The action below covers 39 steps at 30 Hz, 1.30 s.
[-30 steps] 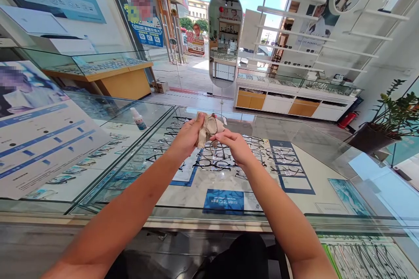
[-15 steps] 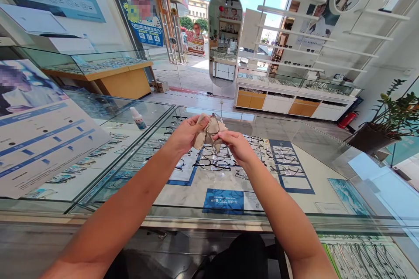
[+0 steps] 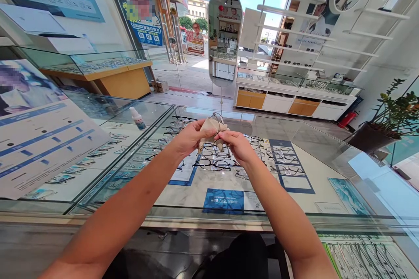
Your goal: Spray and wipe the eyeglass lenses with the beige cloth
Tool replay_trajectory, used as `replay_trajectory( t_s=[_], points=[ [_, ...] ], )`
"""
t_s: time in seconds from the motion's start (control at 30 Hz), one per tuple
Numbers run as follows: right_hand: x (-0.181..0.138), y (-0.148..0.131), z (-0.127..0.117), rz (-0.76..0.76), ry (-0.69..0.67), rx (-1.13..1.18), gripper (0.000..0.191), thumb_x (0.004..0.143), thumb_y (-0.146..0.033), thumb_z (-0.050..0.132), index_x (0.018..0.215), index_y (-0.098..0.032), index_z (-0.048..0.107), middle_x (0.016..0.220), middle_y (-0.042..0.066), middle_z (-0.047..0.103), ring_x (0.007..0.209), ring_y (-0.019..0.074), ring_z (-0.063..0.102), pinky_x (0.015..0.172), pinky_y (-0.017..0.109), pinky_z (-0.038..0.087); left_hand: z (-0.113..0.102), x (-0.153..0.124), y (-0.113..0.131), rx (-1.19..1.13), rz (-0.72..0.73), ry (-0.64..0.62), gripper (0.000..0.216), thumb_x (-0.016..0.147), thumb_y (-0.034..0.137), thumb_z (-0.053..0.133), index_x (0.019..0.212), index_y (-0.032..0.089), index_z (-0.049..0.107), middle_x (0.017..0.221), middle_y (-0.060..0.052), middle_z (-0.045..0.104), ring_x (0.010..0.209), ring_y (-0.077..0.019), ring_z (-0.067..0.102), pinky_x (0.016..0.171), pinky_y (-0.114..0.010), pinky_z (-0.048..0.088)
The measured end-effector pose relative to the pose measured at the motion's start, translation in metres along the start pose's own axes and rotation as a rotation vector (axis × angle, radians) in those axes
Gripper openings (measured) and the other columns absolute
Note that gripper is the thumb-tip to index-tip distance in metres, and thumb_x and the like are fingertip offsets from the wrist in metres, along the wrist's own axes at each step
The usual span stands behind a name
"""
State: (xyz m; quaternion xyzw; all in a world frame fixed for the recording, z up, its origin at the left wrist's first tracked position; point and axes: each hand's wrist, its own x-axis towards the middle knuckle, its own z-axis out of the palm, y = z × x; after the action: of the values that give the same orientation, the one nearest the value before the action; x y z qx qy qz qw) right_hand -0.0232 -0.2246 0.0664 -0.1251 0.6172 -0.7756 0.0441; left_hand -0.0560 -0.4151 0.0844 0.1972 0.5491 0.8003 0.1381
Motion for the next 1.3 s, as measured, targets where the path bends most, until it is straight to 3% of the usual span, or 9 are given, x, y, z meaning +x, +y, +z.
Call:
replay_trajectory(
  t_s=[0.23, 0.43, 0.53, 0.8, 0.97, 1.07, 1.3],
  points=[
    [-0.001, -0.001, 0.001, 0.003, -0.047, -0.018, 0.041, 0.072, -0.062, 0.092, 0.079, -0.022, 0.086, 0.086, 0.005, 0.076, 0.082, 0.0197, 0.057, 0.083, 0.037, 0.042, 0.007, -0.003, -0.001, 0.049, 0.088, 0.107, 0.048, 0.061, 0.043, 0.104, 0.094, 0.015, 0.082, 0.089, -0.007, 0.081, 0.072, -0.0174, 0.071, 0.068, -0.027, 0.058],
    [-0.004, -0.004, 0.004, 0.012, -0.05, -0.093, 0.042, 0.071, -0.064, 0.091, 0.079, -0.022, 0.087, 0.085, 0.004, 0.076, 0.089, 0.0213, 0.058, 0.09, 0.038, 0.041, 0.011, -0.001, 0.0, -0.073, 0.06, 0.213, 0.08, 0.047, 0.036, 0.109, 0.109, 0.017, 0.064, 0.086, -0.004, 0.081, 0.069, -0.0187, 0.074, 0.063, -0.028, 0.06],
    [-0.004, -0.004, 0.004, 0.019, -0.055, -0.098, 0.042, 0.072, -0.064, 0.09, 0.079, -0.022, 0.087, 0.086, 0.005, 0.076, 0.088, 0.0209, 0.058, 0.091, 0.038, 0.041, 0.012, -0.001, -0.002, -0.088, 0.083, 0.232, 0.088, 0.048, 0.039, 0.11, 0.114, 0.019, 0.055, 0.082, -0.001, 0.08, 0.061, -0.0169, 0.071, 0.058, -0.027, 0.057],
    [-0.005, -0.003, 0.009, -0.032, -0.033, -0.068, 0.042, 0.073, -0.064, 0.09, 0.078, -0.022, 0.086, 0.08, 0.004, 0.073, 0.079, 0.0188, 0.055, 0.08, 0.036, 0.041, 0.01, 0.004, -0.007, -0.114, 0.166, 0.244, 0.075, 0.059, 0.057, 0.105, 0.106, 0.021, 0.059, 0.076, 0.004, 0.074, 0.056, -0.0109, 0.065, 0.056, -0.023, 0.052],
    [-0.003, -0.003, 0.008, -0.043, 0.012, 0.004, 0.042, 0.071, -0.063, 0.091, 0.075, -0.022, 0.084, 0.074, 0.003, 0.07, 0.068, 0.0156, 0.05, 0.07, 0.033, 0.037, 0.008, 0.003, -0.005, -0.124, 0.104, 0.097, 0.072, 0.058, 0.046, 0.107, 0.112, 0.018, 0.068, 0.093, -0.002, 0.079, 0.074, -0.0153, 0.073, 0.07, -0.026, 0.06],
    [-0.003, -0.002, 0.008, -0.013, -0.009, 0.051, 0.042, 0.069, -0.062, 0.093, 0.075, -0.022, 0.083, 0.073, 0.003, 0.069, 0.068, 0.0154, 0.051, 0.068, 0.032, 0.038, 0.009, 0.001, -0.006, -0.079, 0.07, 0.036, 0.064, 0.057, 0.042, 0.108, 0.106, 0.015, 0.074, 0.091, -0.004, 0.08, 0.076, -0.0163, 0.073, 0.071, -0.026, 0.059],
    [-0.004, 0.005, 0.012, -0.046, -0.043, -0.016, 0.043, 0.073, -0.064, 0.092, 0.077, -0.022, 0.085, 0.08, 0.004, 0.074, 0.078, 0.0182, 0.058, 0.08, 0.034, 0.044, 0.016, -0.003, -0.013, 0.003, 0.172, 0.171, 0.053, 0.062, 0.055, 0.103, 0.084, 0.017, 0.073, 0.067, 0.001, 0.069, 0.052, -0.0099, 0.057, 0.052, -0.023, 0.048]
  ],
)
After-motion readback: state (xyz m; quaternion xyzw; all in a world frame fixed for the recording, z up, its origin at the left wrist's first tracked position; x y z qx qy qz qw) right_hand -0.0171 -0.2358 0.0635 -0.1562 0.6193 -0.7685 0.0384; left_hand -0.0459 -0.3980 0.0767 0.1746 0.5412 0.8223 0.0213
